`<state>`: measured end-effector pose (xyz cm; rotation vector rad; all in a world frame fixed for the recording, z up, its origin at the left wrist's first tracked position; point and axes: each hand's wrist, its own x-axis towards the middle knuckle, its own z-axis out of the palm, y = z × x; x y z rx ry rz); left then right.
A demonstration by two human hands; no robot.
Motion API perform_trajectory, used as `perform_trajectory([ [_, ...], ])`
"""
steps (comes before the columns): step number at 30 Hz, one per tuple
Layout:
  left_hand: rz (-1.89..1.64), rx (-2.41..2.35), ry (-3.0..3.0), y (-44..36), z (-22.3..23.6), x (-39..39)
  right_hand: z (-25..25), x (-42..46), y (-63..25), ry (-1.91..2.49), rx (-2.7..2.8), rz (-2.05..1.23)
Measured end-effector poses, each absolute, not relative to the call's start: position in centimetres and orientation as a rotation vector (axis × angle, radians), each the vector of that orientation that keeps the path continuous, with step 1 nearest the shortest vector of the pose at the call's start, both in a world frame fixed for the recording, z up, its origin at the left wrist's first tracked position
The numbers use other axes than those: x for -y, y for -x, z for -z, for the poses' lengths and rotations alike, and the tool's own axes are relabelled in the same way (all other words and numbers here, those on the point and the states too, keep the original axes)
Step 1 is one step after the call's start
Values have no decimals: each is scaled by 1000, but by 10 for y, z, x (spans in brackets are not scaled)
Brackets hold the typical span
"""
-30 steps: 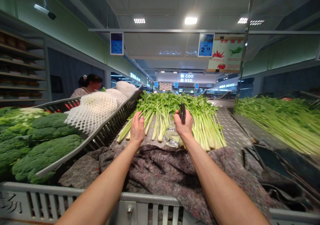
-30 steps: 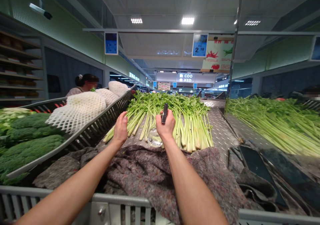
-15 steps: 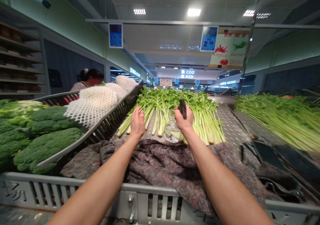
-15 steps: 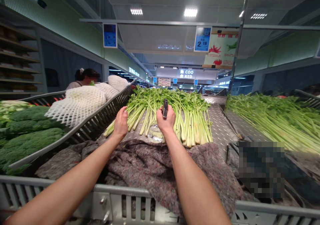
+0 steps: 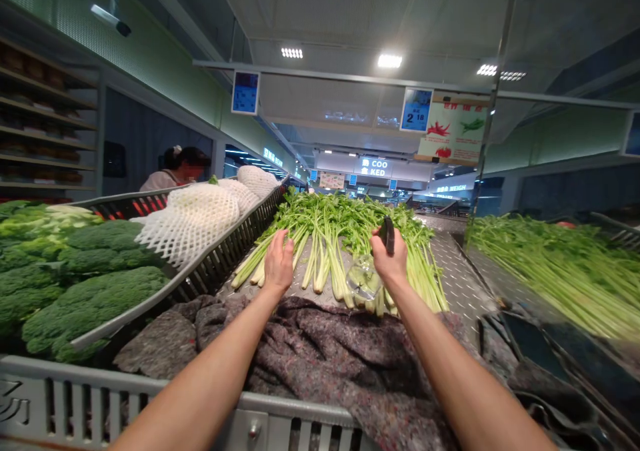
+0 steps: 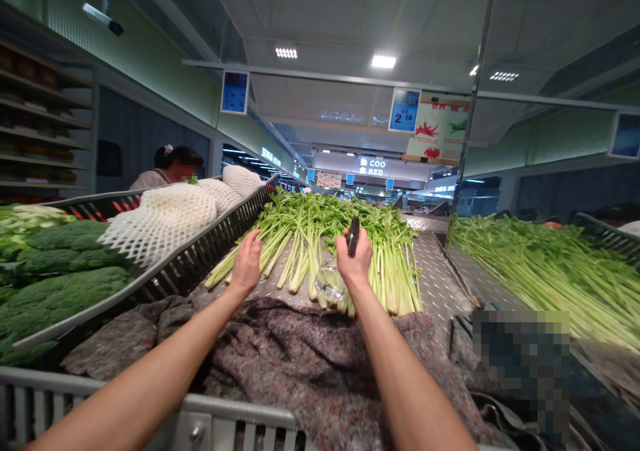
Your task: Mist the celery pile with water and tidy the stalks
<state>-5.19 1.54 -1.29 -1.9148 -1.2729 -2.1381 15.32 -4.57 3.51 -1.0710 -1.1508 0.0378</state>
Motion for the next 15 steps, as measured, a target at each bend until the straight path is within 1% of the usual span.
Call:
perform_trajectory([
  [6, 2125, 1264, 1928, 50, 13, -15, -14, 34, -182, 1124, 1125, 3],
  [9, 2076, 1296, 1942, 50, 13, -13, -14, 36, -176, 1112, 1198, 5],
  [15, 2017, 1317, 1968, 51, 16, -11, -20, 43, -163, 1031, 1148, -4],
])
